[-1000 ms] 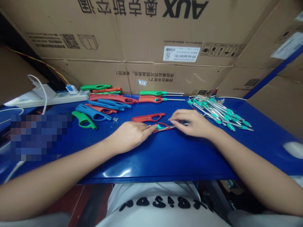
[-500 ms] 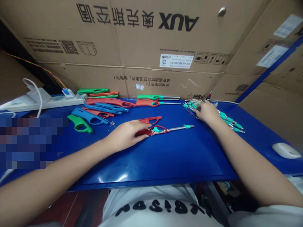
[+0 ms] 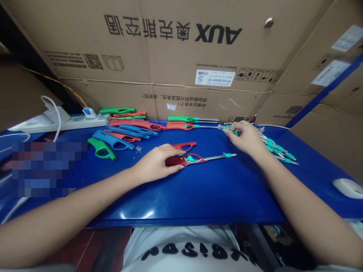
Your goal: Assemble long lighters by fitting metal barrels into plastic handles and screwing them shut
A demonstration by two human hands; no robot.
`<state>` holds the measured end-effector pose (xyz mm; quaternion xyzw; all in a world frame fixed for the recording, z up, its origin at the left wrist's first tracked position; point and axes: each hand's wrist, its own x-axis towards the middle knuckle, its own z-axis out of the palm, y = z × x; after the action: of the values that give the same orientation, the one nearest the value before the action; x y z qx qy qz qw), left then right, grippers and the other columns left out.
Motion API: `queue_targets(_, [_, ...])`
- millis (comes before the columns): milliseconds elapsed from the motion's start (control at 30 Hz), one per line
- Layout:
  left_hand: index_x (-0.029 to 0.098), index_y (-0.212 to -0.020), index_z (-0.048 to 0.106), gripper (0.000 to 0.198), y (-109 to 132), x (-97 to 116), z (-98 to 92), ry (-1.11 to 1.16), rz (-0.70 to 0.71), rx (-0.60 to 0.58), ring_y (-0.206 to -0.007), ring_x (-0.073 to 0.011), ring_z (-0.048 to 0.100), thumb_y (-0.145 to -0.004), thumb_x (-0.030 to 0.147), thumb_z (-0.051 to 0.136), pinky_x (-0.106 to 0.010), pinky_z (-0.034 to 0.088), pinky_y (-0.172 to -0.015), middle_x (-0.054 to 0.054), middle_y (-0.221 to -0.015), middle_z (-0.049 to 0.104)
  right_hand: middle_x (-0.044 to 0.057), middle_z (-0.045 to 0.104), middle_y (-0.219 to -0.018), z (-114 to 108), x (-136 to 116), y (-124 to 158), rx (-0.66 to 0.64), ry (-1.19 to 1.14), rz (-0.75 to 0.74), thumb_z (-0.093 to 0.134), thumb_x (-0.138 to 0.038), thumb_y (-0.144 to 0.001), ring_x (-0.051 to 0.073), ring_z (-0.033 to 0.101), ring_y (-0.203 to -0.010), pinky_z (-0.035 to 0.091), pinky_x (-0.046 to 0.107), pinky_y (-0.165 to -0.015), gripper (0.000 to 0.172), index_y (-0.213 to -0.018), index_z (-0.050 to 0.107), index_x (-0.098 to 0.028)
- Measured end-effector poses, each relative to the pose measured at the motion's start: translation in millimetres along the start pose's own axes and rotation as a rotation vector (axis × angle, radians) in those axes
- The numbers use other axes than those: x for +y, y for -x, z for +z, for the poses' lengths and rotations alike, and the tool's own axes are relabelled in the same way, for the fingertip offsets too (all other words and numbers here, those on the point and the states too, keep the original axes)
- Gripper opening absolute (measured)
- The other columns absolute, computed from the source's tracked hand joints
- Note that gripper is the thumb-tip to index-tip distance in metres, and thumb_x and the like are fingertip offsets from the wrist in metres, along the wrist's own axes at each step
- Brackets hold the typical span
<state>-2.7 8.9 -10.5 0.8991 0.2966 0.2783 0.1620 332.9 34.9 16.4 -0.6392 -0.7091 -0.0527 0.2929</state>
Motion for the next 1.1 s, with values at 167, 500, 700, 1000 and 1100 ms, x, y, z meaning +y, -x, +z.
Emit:
queue_targets(167, [0.018, -0.121, 0.074, 0.034, -2, 16, 15.6, 0.287, -0.11, 0.197, -0.111, -0.0247, 0.07, -0.094, 0.038, 0.065, -0.041, 0.056, -0.101, -0.011, -0.12, 0.075, 0.005, 0.06, -0.081, 9, -65, 33, -0.068, -0.446, -0.342, 0.057, -0.036, -0.097, 0.018, 0.057, -0.075, 0.046, 0.031, -0.07, 0.025, -0.079, 0.062, -0.02])
queue_targets(500, [0.014, -0.099, 0.078, 0.028, -5, 27, 15.1, 0.852, -0.382, 0.268, -0.096, -0.0216, 0.074, -0.084, 0.038, 0.077, -0.03, 0.059, -0.09, -0.006, -0.102, 0.079, 0.008, 0.063, -0.094, 27, -87, 59, -0.165, -0.303, -0.657, 0.062, -0.033, -0.096, 0.02, 0.06, -0.086, 0.046, 0.033, -0.075, 0.016, -0.094, 0.066, -0.017])
queue_targets(700, [0.014, -0.097, 0.067, 0.038, -8, 21, 11.0, 0.95, -0.381, 0.228, -0.08, -0.015, 0.068, -0.089, 0.051, 0.069, -0.029, 0.058, -0.079, -0.006, -0.091, 0.073, 0.009, 0.063, -0.108, 26, -77, 56, -0.29, -0.146, -0.776, 0.061, -0.029, -0.096, 0.021, 0.062, -0.09, 0.045, 0.033, -0.075, 0.013, -0.102, 0.068, -0.02])
queue_targets(1000, [0.015, -0.097, 0.059, 0.045, -7, 14, 16.0, 1.03, -0.456, 0.09, -0.05, -0.0065, 0.03, -0.09, 0.06, 0.063, -0.019, 0.026, -0.045, 0.008, -0.062, 0.033, 0.008, 0.064, -0.109, 27, -75, 55, -0.382, -0.163, -0.727, 0.055, -0.028, -0.1, 0.016, 0.061, -0.079, 0.044, 0.029, -0.067, 0.014, -0.1, 0.066, -0.02])
queue_targets(1100, [0.017, -0.102, 0.056, 0.047, -5, 13, 17.4, 0.99, -0.459, 0.09, -0.051, -0.0064, 0.029, -0.087, 0.059, 0.068, -0.02, 0.024, -0.047, 0.008, -0.065, 0.036, 0.007, 0.063, -0.106, 27, -75, 55, -0.437, -0.325, -0.635, 0.055, -0.026, -0.099, 0.015, 0.06, -0.081, 0.046, 0.028, -0.07, 0.012, -0.096, 0.064, -0.019])
